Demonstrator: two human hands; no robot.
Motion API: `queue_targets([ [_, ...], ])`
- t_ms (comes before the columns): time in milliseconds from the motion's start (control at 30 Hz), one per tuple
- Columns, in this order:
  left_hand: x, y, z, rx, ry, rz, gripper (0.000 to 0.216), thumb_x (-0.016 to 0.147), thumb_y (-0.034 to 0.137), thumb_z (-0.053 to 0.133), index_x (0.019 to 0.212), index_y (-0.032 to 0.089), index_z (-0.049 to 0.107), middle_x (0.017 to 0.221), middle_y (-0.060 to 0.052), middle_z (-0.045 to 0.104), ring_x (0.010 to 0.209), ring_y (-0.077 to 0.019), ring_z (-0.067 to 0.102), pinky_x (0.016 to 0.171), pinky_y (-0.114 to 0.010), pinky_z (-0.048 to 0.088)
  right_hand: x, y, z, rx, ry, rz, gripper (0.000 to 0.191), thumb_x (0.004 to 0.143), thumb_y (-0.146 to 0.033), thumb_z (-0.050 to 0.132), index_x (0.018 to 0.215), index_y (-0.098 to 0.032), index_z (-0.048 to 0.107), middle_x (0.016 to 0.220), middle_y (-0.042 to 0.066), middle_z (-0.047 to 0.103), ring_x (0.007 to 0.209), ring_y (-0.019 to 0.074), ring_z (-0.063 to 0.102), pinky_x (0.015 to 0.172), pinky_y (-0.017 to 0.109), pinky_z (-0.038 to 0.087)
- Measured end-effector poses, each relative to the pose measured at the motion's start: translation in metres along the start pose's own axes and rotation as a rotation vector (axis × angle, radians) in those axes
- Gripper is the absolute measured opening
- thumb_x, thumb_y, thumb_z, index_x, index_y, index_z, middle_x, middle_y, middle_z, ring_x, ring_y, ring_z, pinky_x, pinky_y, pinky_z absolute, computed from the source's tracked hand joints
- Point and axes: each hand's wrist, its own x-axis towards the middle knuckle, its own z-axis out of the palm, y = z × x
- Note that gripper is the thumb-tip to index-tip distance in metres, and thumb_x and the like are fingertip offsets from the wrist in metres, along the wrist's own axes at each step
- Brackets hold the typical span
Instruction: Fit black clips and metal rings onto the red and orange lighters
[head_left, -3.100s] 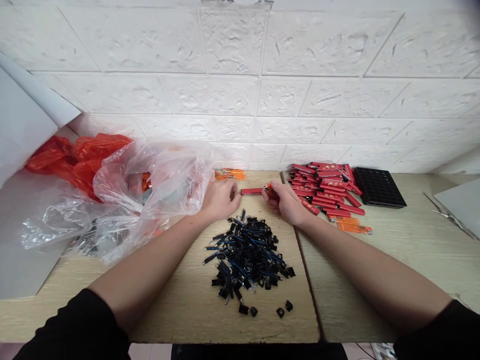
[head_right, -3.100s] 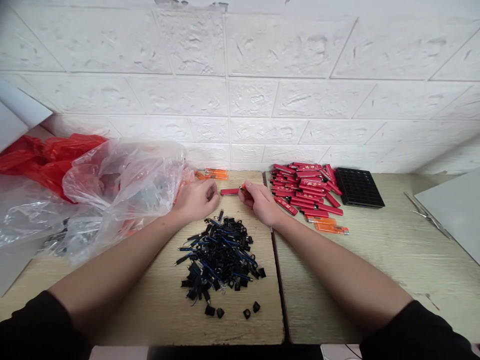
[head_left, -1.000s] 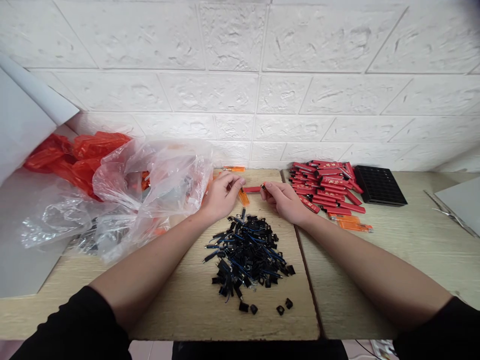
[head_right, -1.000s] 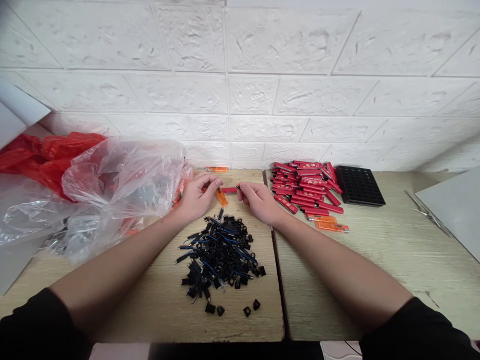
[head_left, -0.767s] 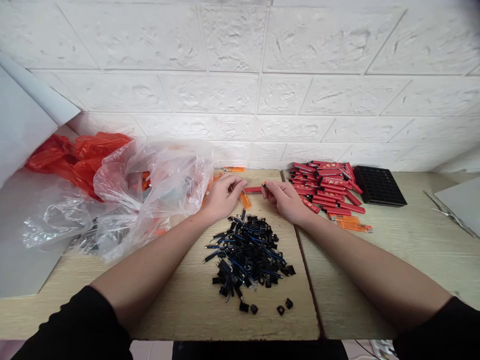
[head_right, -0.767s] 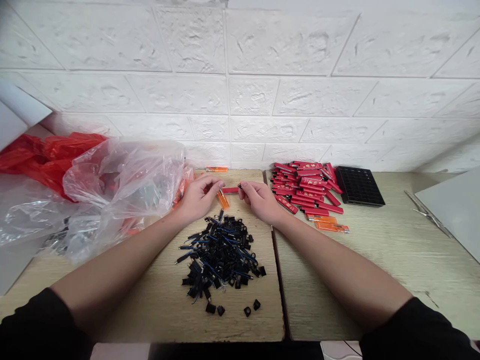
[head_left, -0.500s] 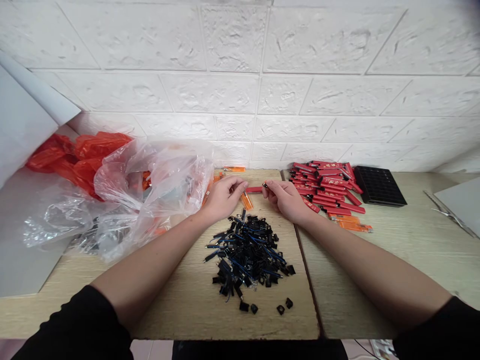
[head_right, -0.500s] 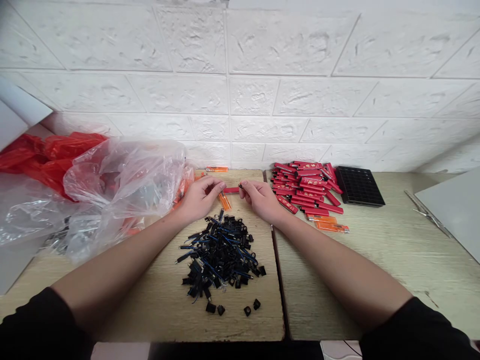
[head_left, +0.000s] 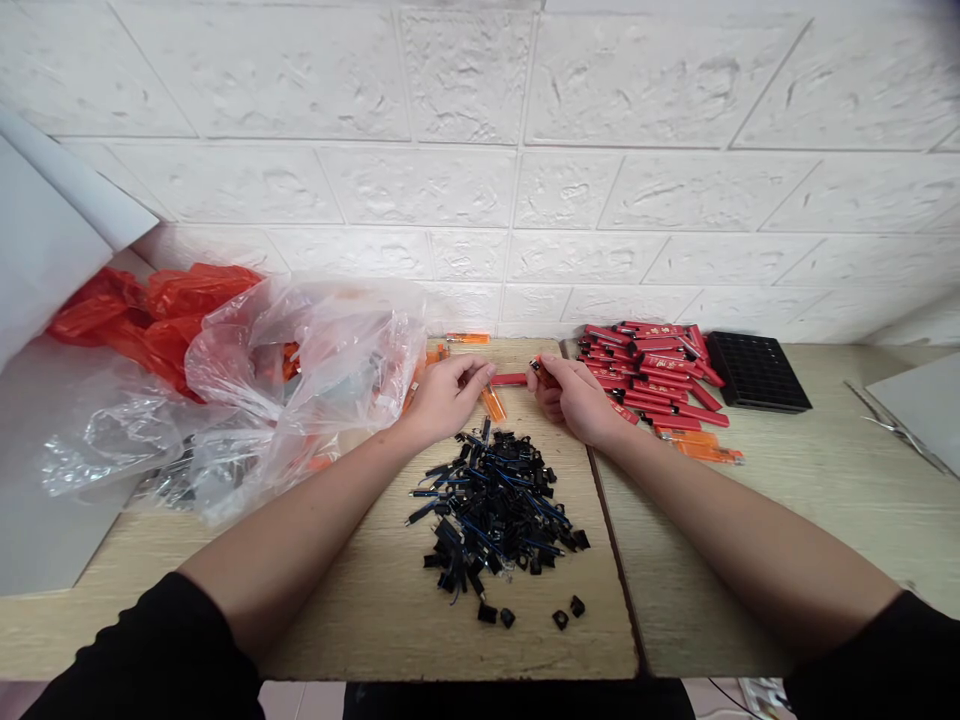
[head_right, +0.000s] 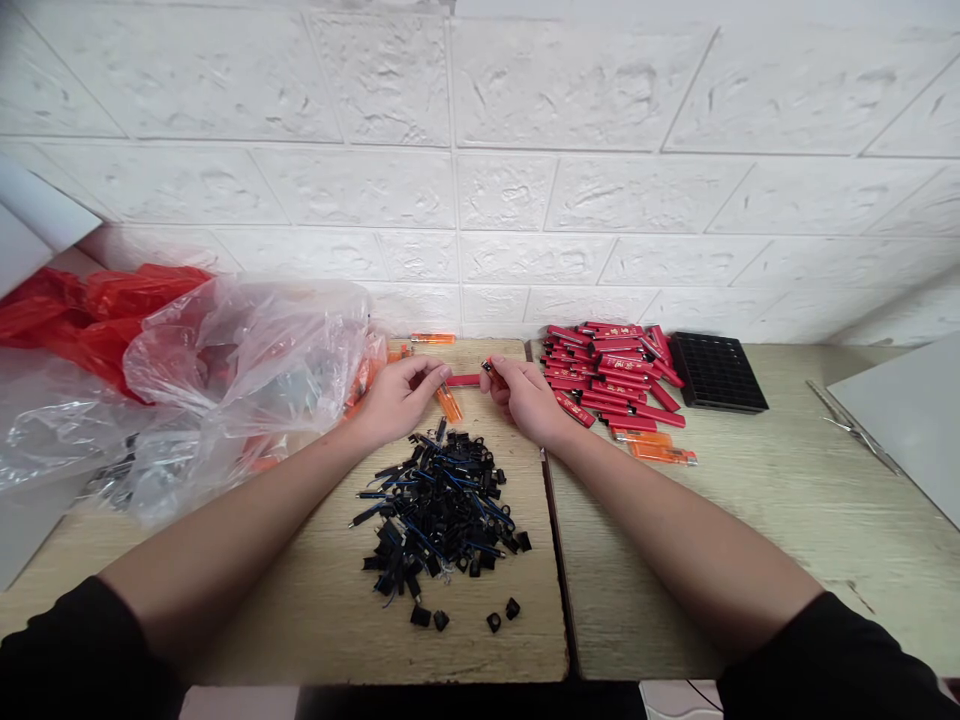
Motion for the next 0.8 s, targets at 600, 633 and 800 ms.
queue_targets([
  [600, -0.001, -0.001, 0.002, -0.058, 0.000, -0.045, 0.031, 0.103, 0.049, 0.066, 0.097, 0.021, 0.078, 0.083, -0.003, 0.073, 0.069, -0.0167, 0.058, 0.065, -0.033, 0.045, -0.001, -0.001, 0.001, 0.012, -0.012, 0.008, 0.059, 0.092, -0.077, 0.064, 0.075, -0.021, 0.059, 0.058, -0.009, 0.019, 0.049, 0.0084, 0.011, 0.045, 0.025, 0.009],
  [633, -0.002, -0.001, 0.002, -0.067, 0.002, -0.053, 0.029, 0.102, 0.049, 0.068, 0.099, 0.022, 0.079, 0.083, -0.003, 0.073, 0.068, -0.0165, 0.058, 0.063, -0.033, 0.045, -0.001, -0.002, 0.001, 0.009, -0.010, 0.006, 0.059, 0.093, -0.076, 0.064, 0.074, -0.021, 0.059, 0.057, -0.009, 0.019, 0.049, 0.0085, 0.011, 0.045, 0.026, 0.009],
  [800, -0.004, 0.002, 0.004, -0.100, 0.016, -0.072, 0.026, 0.095, 0.049, 0.078, 0.101, 0.023, 0.080, 0.074, -0.002, 0.069, 0.063, -0.0154, 0.057, 0.059, -0.032, 0.044, -0.002, -0.005, 0.004, -0.013, -0.014, -0.002, 0.059, 0.093, -0.076, 0.064, 0.072, -0.020, 0.059, 0.056, -0.008, 0.021, 0.050, 0.0090, 0.012, 0.046, 0.027, 0.009],
])
